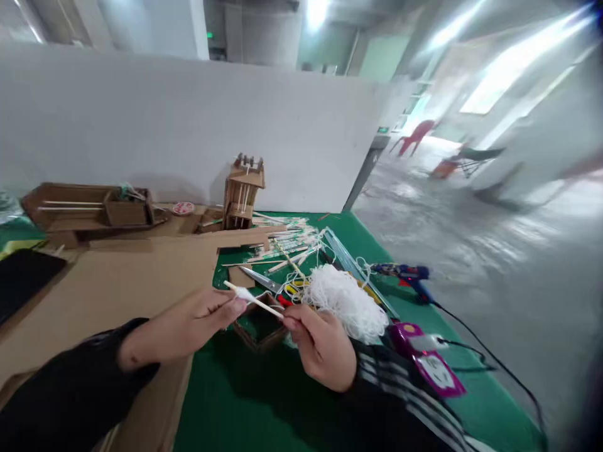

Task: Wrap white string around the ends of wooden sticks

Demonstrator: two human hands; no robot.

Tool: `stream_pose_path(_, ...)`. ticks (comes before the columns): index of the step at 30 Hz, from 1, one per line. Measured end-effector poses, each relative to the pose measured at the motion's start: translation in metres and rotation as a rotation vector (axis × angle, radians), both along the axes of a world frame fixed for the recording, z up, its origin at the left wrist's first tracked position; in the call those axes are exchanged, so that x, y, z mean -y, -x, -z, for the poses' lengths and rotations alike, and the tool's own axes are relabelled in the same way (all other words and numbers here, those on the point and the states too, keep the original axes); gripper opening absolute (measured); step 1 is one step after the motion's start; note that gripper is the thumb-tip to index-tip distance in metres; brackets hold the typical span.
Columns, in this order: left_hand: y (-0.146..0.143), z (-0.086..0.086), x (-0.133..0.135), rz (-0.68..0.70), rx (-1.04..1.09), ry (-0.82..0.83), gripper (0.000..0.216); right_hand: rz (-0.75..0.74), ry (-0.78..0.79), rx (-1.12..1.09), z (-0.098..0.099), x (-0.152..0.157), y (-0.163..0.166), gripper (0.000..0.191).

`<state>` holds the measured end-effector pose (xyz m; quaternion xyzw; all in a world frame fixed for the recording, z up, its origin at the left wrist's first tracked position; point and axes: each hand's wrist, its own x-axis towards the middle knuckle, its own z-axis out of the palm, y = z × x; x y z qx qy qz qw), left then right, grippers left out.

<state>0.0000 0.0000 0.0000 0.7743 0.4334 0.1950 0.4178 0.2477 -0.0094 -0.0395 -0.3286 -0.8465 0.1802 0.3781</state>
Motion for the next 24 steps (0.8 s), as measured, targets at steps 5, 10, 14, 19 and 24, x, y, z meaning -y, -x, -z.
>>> stream_pose_path(5,-0.0026,-0.0024,-0.0003,-0.014,-0.001,-0.020,0.040,0.111,0.075,-0.013,-0.0001,0.0051,0.0031,0.009)
stream_pose_path(10,-0.0044,-0.0070,-0.0008,0.015,-0.021,-0.040,0.043,0.072,0.016,-0.019,0.0037,0.0007,0.0013,0.006)
stream_pose_path(14,-0.0051,-0.0072,-0.0022,0.018,-0.018,-0.050,0.044,0.049,0.014,0.017,0.0013,0.0009,0.0010,0.010)
stream_pose_path(19,-0.0057,-0.0068,-0.0032,0.027,-0.004,-0.042,0.044,0.129,0.069,0.002,0.0012,0.0034,0.0026,0.007)
stream_pose_path(24,-0.0038,-0.0073,-0.0025,0.038,-0.027,-0.046,0.044,0.050,0.018,0.029,0.0025,-0.0012,0.0000,0.013)
